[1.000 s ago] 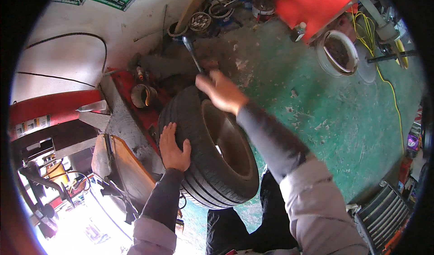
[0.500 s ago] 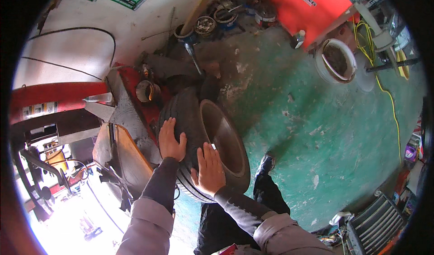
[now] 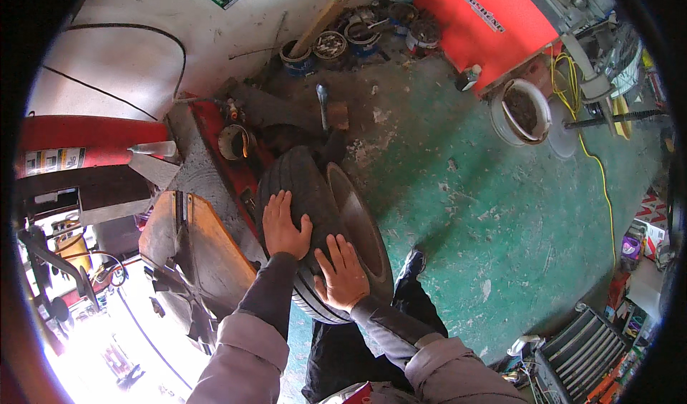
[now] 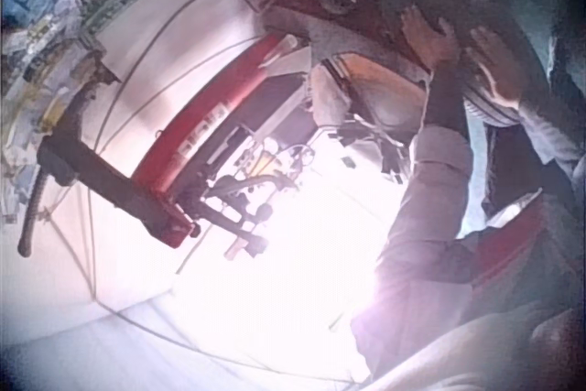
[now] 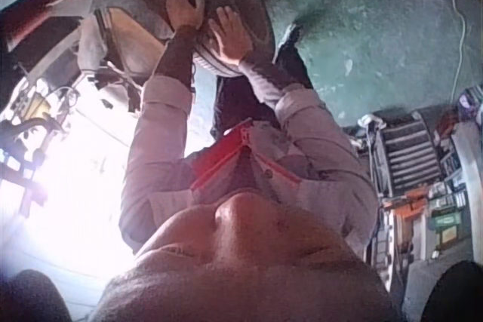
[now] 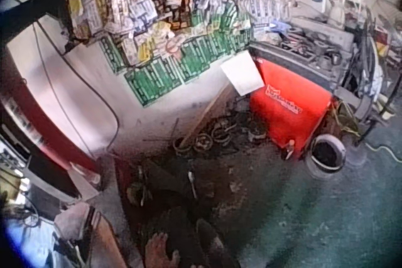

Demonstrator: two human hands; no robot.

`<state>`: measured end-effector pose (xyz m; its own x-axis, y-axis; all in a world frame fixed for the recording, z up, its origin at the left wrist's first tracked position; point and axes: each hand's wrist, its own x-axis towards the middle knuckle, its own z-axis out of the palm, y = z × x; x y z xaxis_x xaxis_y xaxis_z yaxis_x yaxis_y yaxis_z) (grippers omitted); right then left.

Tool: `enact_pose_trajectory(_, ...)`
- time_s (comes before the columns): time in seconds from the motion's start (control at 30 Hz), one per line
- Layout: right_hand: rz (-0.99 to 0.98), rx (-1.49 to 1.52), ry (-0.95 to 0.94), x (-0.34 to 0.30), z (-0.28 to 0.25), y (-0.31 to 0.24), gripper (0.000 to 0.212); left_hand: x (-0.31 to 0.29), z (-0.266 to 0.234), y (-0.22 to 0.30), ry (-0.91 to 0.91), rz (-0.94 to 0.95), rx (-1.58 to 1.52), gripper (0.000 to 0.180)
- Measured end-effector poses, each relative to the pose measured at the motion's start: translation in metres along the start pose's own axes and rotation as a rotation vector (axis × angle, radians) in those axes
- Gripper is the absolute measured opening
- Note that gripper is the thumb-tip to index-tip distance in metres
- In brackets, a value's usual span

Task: The person removes a tire from a car using a lug wrench and jack, then rolls the tire into a garage and places it on a tire machine. The person uses a red tool to remove the valve stem cap and continues to manipulate the tire on the machine.

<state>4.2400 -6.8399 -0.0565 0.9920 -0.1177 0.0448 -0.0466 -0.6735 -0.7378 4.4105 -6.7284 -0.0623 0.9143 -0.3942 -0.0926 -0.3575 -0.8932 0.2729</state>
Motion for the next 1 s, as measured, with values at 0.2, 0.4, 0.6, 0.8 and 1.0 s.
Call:
enact_pose_trajectory(0.2,0.016,-0.015,-0.032,0.0014,-0.0038,-0.0018,0.065,0.0008,-0.0022,0.0013,-0.028,-0.014,0.008,0.071)
enact_pose_trajectory(0.4,0.012,-0.002,-0.010,-0.0005,-0.0045,-0.0025,0.064,0.0001,-0.0045,0.0026,-0.050,-0.012,0.025,0.072)
enact_pose_trajectory(0.6,0.016,0.033,0.006,-0.0033,-0.0027,-0.0007,0.064,-0.0032,-0.0019,-0.0002,-0.029,0.018,0.018,0.072)
enact_pose_trajectory(0.8,0.012,0.033,0.019,-0.0042,-0.0028,-0.0002,0.063,-0.0057,-0.0025,0.0014,0.010,0.033,0.010,0.069)
enact_pose_trajectory(1.0,0.005,0.015,0.030,-0.0037,-0.0012,-0.0012,0.063,-0.0058,-0.0027,-0.0003,-0.004,0.015,0.011,0.070)
